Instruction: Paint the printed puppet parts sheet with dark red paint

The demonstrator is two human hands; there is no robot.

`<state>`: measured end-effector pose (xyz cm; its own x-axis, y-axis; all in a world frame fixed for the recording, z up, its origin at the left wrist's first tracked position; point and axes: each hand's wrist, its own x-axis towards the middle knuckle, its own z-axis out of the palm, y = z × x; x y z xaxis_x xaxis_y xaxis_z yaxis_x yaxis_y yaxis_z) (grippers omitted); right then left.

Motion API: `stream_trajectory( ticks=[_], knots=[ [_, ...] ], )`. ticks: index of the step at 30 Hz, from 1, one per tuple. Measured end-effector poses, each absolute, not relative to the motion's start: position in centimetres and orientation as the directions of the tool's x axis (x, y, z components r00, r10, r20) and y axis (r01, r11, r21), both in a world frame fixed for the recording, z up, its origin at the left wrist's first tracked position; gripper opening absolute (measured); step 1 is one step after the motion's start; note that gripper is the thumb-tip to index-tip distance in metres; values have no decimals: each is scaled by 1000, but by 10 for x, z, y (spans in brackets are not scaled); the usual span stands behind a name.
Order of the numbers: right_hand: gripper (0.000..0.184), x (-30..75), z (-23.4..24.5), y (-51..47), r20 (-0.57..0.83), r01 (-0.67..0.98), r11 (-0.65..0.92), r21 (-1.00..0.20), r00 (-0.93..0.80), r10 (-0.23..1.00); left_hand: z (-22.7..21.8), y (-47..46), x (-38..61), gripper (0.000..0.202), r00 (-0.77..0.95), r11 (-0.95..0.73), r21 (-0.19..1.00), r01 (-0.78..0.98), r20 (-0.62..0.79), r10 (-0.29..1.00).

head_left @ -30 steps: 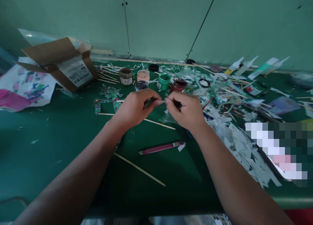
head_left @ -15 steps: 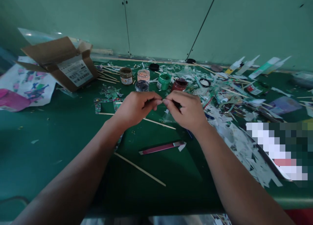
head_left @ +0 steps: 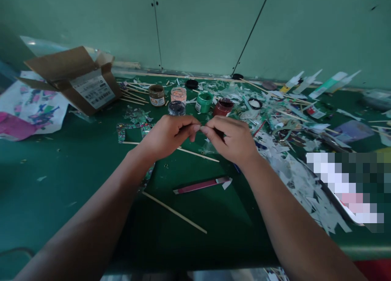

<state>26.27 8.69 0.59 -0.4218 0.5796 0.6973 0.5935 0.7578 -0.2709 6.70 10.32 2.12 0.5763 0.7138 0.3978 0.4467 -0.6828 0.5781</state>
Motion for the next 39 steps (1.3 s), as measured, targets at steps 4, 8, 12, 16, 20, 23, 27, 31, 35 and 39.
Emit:
stream_trajectory(
  ticks=[4,8,12,16,20,23,27,31,35,39],
  knots=[
    [24,263,9,84,730,579,780,-236,-424,536,22,103,69,21,561,-651,663,369,400,725],
    [28,260,15,78,793,525,837,-151,-441,420,30,102,67,25,630,-517,828,219,284,723],
    [30,254,21,69,811,481,870,-110,-462,359,43,99,62,34,751,-358,904,231,68,656],
    [32,258,25,69,792,574,793,-203,-380,478,44,101,63,35,661,-448,856,257,182,728],
    [36,289,28,96,771,610,565,-556,123,625,31,106,65,24,441,-628,650,428,456,773],
    [35,331,30,131,550,261,493,-830,536,641,22,108,65,22,476,-671,529,520,473,742],
    [39,380,38,171,381,113,392,-913,578,721,18,107,65,22,521,-694,478,538,459,720],
    [33,386,60,178,287,49,331,-942,630,722,22,106,65,23,557,-741,402,538,491,670],
    [22,356,64,143,267,399,117,-909,344,900,28,104,64,25,556,-764,350,542,532,638],
    [66,319,38,93,-19,897,54,-438,-69,997,27,103,64,22,551,-763,350,543,537,638]
  ],
)
